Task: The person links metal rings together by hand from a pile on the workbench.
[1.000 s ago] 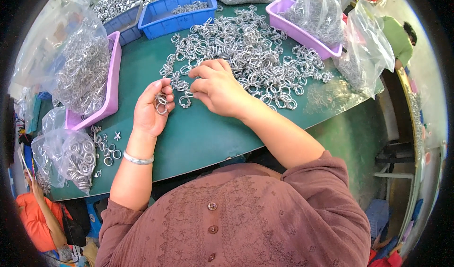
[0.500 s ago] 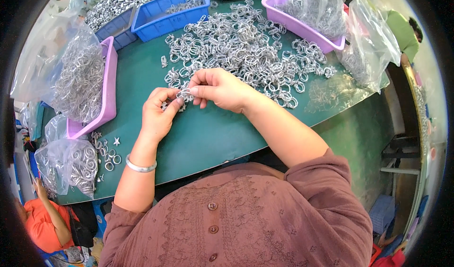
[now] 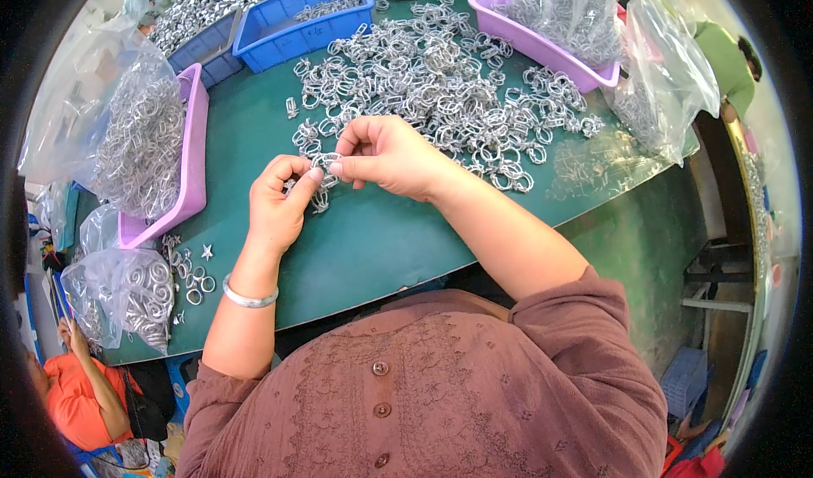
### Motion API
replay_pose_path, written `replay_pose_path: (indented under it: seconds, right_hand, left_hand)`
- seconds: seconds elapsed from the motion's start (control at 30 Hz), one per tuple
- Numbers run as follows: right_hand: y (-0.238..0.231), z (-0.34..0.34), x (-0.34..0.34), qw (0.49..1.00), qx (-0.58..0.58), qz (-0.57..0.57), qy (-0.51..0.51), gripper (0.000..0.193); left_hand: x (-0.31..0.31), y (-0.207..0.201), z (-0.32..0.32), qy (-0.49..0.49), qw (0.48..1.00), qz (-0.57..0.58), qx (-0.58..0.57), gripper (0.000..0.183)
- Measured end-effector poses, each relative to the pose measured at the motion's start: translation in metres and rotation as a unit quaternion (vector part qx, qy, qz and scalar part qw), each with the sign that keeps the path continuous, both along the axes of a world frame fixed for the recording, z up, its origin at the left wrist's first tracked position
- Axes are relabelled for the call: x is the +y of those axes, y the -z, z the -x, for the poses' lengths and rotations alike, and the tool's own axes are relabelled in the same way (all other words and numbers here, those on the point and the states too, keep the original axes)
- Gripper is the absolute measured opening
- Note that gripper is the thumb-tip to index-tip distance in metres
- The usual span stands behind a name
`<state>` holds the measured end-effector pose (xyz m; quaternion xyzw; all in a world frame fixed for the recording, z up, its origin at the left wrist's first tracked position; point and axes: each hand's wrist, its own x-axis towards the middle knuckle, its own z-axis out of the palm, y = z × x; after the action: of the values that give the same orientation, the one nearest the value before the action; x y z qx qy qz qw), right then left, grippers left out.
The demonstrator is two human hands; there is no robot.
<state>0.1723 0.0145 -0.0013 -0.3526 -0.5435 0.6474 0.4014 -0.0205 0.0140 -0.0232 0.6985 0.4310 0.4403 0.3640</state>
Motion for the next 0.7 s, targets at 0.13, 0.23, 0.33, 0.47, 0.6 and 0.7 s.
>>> replay_pose_path:
  seconds: [0.13,0.23,0.33,0.47,0.6,0.7]
  right_hand:
    - [-0.004,0.0,0.0,0.999,-0.032,0.016,0.012,0.011]
    - [-0.001,-0.003,0.002,0.998,0.014,0.057,0.014,0.011]
    - [0.0,-0.003,0.002,0.994,0.071,0.08,0.014,0.012]
    - [-0.002,-0.002,-0.002,0.99,0.093,0.109,0.01,0.013]
    - [-0.003,0.002,-0.002,0.989,0.091,0.115,0.027,0.014]
    - [-0.003,0.004,-0.002,0.988,0.085,0.122,0.026,0.015]
  left_hand:
    - [-0.001,-0.001,0.0,-0.006,0.999,-0.024,0.033,0.006]
    - [-0.001,-0.003,-0.001,-0.018,0.998,-0.023,0.046,0.008]
    - [-0.004,-0.004,-0.004,-0.035,0.998,-0.009,0.043,0.016]
    - [-0.01,-0.004,-0.003,0.019,0.999,-0.03,-0.033,0.031]
    - [-0.015,-0.009,-0.009,0.062,0.995,-0.046,-0.058,0.03]
    - [-0.013,-0.006,-0.008,0.054,0.994,-0.069,-0.06,0.028]
